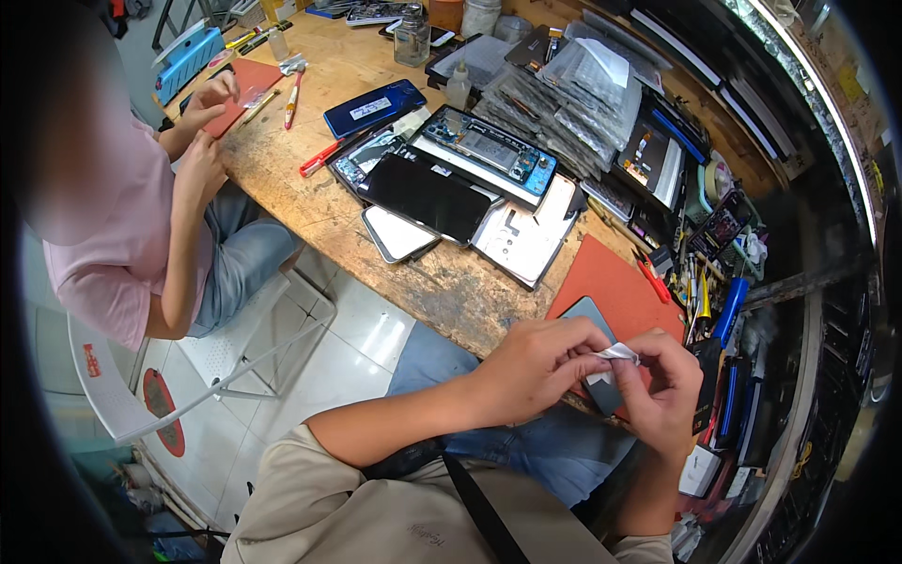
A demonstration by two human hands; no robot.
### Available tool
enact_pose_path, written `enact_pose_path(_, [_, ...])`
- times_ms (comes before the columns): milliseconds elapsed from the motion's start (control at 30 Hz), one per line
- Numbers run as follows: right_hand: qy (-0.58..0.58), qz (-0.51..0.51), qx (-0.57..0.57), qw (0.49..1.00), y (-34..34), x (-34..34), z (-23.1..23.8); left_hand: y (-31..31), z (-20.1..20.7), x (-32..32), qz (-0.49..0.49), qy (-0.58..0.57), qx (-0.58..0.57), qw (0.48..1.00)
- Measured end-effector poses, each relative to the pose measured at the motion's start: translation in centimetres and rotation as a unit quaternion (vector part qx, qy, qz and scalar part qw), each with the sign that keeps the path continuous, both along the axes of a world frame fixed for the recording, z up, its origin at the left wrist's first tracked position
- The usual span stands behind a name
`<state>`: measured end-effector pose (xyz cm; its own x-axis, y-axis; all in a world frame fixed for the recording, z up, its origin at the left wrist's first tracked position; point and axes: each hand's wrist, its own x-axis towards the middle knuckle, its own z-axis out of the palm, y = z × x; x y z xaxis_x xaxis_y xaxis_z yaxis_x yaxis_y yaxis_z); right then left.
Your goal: The person cleans a small camera lens component, applies adhesive to the back of a smartphone, and uses a metal tool to press the lens into place. They then wipe the phone's back surface and place a protective film over the camera module.
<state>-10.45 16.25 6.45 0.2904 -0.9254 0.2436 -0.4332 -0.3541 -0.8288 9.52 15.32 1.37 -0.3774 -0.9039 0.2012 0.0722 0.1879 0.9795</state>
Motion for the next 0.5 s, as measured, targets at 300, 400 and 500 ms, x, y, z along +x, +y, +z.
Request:
enact_pose_path(300, [-0.009, -0.107, -0.118, 0.987, 1.9, 4.2, -3.9, -0.5, -1.6, -0.6, -0.061, 0.280, 0.291, 0.913])
enact_pose_path(400, [-0.101, -0.111, -0.088, 0.985, 1.4, 4.8, -5.0, -0.3, -1.3, -0.3, -0.034, 0.306, 0.275, 0.911])
enact_pose_path(500, [-0.176, -0.096, -0.024, 0.979, 1.2, 4.0, -4.6, 0.6, -1.6, -0.6, 0.010, 0.309, 0.209, 0.928])
